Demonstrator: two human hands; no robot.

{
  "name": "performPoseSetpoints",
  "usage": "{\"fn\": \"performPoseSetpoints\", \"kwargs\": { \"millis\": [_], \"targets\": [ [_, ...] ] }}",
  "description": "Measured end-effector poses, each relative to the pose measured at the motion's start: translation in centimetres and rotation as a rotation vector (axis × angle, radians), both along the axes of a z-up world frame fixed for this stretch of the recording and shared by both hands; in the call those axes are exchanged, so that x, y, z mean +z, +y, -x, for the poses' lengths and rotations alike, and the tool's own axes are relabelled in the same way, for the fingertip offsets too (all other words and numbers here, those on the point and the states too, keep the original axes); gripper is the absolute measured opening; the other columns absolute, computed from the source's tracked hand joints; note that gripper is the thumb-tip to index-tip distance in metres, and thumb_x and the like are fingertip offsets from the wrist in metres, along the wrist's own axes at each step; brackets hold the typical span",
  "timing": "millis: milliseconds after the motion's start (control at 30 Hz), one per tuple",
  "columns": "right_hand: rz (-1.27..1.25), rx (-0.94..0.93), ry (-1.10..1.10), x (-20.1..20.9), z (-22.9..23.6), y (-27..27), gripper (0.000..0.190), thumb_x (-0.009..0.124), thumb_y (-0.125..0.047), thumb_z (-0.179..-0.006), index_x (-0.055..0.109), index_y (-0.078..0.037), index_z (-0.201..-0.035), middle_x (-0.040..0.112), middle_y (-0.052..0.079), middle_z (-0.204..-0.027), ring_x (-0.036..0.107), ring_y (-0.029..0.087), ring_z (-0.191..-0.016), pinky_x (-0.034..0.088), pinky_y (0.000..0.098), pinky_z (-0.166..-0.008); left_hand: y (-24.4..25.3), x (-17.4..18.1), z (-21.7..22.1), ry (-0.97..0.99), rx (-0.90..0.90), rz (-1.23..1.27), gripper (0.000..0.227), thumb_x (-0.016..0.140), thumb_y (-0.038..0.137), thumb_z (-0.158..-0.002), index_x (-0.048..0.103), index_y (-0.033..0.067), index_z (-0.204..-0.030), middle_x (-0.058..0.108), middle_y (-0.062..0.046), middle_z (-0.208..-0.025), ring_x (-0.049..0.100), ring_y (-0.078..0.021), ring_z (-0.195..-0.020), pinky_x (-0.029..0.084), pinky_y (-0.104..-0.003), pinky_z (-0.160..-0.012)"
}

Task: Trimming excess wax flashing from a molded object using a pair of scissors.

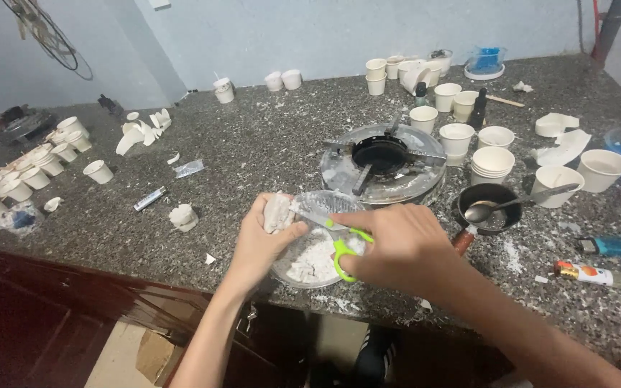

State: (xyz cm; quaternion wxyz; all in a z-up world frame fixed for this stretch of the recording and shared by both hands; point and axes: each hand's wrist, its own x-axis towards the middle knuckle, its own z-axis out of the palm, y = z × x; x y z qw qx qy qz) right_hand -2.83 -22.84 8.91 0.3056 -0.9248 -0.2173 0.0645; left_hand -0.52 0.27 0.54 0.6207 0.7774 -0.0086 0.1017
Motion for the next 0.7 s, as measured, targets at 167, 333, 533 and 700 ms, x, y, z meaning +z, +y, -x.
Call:
{"fn": "performPoseSetpoints", "kwargs": {
  "millis": [167,333,533,700],
  "targets": [
    [0.156,0.095,-0.142,-2.0,-0.3,-0.1,0.054,0.072,-0.02,-0.079,0.068,-0.014,-0.133,0.074,0.009,-0.066,0.059,0.015,-0.045,0.045,0.0267,-0.047,0.0,0.2,0.2,0.048,-0.033,-0.007,0.067,0.09,0.023,-0.069,0.057,0.0034,-0.124,0.068,-0.011,-0.097,0.058,-0.0168,-0.085,0.054,-0.033,-0.073],
    [0.342,0.205,-0.384,-4.3,-1.1,-0.5,0.053,0.067,-0.022,-0.08,0.067,-0.012,-0.132,0.071,0.006,-0.063,0.058,0.016,-0.045,0.049,0.0295,-0.046,-1.0,1.4,1.1,0.073,-0.076,-0.008,0.055,0.089,0.014,-0.072,0.058,0.0026,-0.116,0.068,-0.005,-0.087,0.06,-0.0116,-0.077,0.054,-0.026,-0.065],
    [0.243,0.231,-1.092,-7.1,-1.3,-0.1,0.031,0.067,-0.015,-0.073,0.076,-0.006,-0.102,0.052,-0.003,-0.042,0.043,0.007,-0.031,0.034,0.0194,-0.033,-1.3,1.3,1.1,0.063,-0.081,-0.116,0.049,0.089,0.02,-0.074,0.058,0.0016,-0.107,0.068,-0.01,-0.089,0.061,-0.0156,-0.081,0.052,-0.03,-0.064],
    [0.233,0.162,-0.953,-7.3,-0.3,0.0,0.03,0.08,-0.035,-0.078,0.079,-0.009,-0.094,0.066,0.004,-0.057,0.067,0.018,-0.053,0.051,0.0277,-0.052,-1.3,0.9,0.7,0.017,-0.046,-0.098,0.047,0.086,0.025,-0.078,0.056,0.0022,-0.105,0.064,-0.011,-0.083,0.059,-0.0183,-0.074,0.049,-0.033,-0.059]
  ]
}}
